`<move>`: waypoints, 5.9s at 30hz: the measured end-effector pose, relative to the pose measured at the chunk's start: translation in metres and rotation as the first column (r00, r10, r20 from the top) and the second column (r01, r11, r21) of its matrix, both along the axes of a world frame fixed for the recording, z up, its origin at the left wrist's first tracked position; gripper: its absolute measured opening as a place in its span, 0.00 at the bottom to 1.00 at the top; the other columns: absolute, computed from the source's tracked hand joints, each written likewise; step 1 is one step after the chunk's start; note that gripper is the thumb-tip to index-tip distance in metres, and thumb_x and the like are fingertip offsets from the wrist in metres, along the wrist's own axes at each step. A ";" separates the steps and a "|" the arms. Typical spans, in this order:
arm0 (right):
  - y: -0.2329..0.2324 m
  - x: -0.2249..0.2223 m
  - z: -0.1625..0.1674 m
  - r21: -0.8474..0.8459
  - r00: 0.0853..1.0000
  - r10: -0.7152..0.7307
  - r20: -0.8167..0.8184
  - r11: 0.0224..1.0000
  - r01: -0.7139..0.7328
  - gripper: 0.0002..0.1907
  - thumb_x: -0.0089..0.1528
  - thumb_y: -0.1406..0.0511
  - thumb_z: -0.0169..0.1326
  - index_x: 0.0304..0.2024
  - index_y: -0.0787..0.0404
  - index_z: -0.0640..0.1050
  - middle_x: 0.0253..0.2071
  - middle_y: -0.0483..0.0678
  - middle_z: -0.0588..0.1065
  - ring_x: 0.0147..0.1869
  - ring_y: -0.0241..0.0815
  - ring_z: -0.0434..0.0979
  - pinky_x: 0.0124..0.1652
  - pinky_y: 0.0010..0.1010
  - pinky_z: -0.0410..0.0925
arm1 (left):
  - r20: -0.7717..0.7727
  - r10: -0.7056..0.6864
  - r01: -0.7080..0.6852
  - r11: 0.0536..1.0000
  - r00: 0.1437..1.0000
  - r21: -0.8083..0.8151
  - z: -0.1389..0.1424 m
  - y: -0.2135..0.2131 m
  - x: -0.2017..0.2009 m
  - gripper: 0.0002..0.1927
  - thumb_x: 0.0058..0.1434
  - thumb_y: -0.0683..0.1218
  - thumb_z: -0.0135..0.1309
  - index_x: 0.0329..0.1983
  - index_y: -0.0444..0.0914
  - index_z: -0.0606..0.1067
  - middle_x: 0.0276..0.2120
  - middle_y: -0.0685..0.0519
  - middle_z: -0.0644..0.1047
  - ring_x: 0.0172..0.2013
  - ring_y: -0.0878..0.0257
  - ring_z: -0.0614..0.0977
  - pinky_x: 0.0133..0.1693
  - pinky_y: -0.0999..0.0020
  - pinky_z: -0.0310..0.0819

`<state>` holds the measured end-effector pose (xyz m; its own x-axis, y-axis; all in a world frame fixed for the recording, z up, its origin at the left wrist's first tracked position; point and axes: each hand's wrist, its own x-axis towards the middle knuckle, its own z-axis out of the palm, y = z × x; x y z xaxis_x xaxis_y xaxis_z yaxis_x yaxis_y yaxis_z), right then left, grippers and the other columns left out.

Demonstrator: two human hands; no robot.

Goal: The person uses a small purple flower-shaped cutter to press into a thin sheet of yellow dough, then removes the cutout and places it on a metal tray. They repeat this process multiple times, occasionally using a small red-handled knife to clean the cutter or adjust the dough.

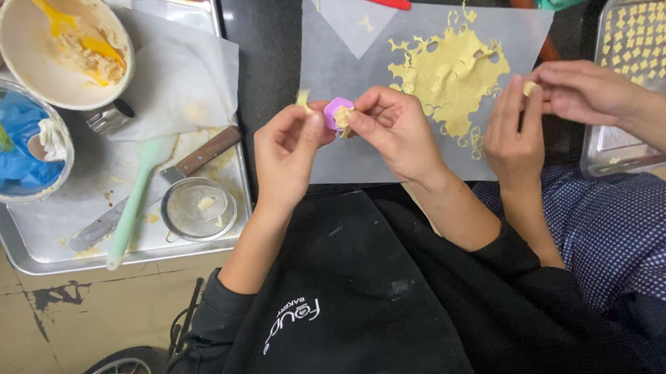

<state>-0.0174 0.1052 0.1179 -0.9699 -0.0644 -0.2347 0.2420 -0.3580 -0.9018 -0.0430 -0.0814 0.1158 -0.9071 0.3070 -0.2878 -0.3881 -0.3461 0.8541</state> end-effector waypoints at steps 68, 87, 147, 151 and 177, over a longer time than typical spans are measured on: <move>0.008 0.004 0.004 0.041 0.987 -0.162 0.020 0.986 0.161 0.08 0.71 0.68 0.50 0.46 0.69 0.76 0.42 0.52 0.79 0.43 0.38 0.81 0.47 0.34 0.77 | -0.208 -0.201 0.070 0.858 0.957 -0.509 0.002 -0.005 -0.007 0.11 0.68 0.41 0.56 0.52 0.37 0.82 0.43 0.51 0.85 0.45 0.67 0.87 0.47 0.73 0.81; 0.021 -0.120 -0.056 0.893 0.887 0.123 -0.444 0.143 0.427 0.10 0.64 0.71 0.60 0.48 0.61 0.77 0.46 0.50 0.75 0.53 0.52 0.74 0.54 0.40 0.66 | -0.086 -0.018 0.025 0.997 0.996 0.075 -0.084 -0.003 -0.024 0.22 0.71 0.44 0.55 0.67 0.33 0.69 0.58 0.45 0.77 0.55 0.60 0.80 0.57 0.66 0.76; -0.025 0.009 0.095 0.832 0.978 0.089 -0.191 0.543 0.113 0.04 0.68 0.71 0.55 0.44 0.68 0.78 0.32 0.48 0.76 0.28 0.32 0.71 0.29 0.22 0.62 | -0.385 0.014 0.083 0.968 0.923 0.235 0.020 -0.038 -0.012 0.16 0.73 0.33 0.53 0.61 0.34 0.69 0.65 0.43 0.68 0.65 0.52 0.75 0.67 0.59 0.72; -0.020 0.013 0.089 0.798 0.983 0.078 -0.168 0.596 0.090 0.04 0.68 0.71 0.55 0.44 0.67 0.78 0.29 0.45 0.74 0.27 0.30 0.68 0.29 0.22 0.60 | -0.383 0.020 0.084 0.964 0.924 0.253 0.019 -0.038 -0.013 0.16 0.73 0.33 0.53 0.62 0.34 0.69 0.65 0.43 0.69 0.65 0.52 0.75 0.67 0.59 0.72; -0.024 -0.001 0.062 0.234 0.990 -0.100 -0.095 0.965 0.120 0.08 0.68 0.70 0.58 0.47 0.67 0.74 0.30 0.39 0.72 0.30 0.23 0.65 0.30 0.17 0.56 | -0.181 -0.110 0.163 0.936 0.977 0.313 0.025 -0.021 -0.006 0.17 0.73 0.40 0.53 0.63 0.33 0.67 0.64 0.46 0.70 0.59 0.61 0.78 0.59 0.65 0.78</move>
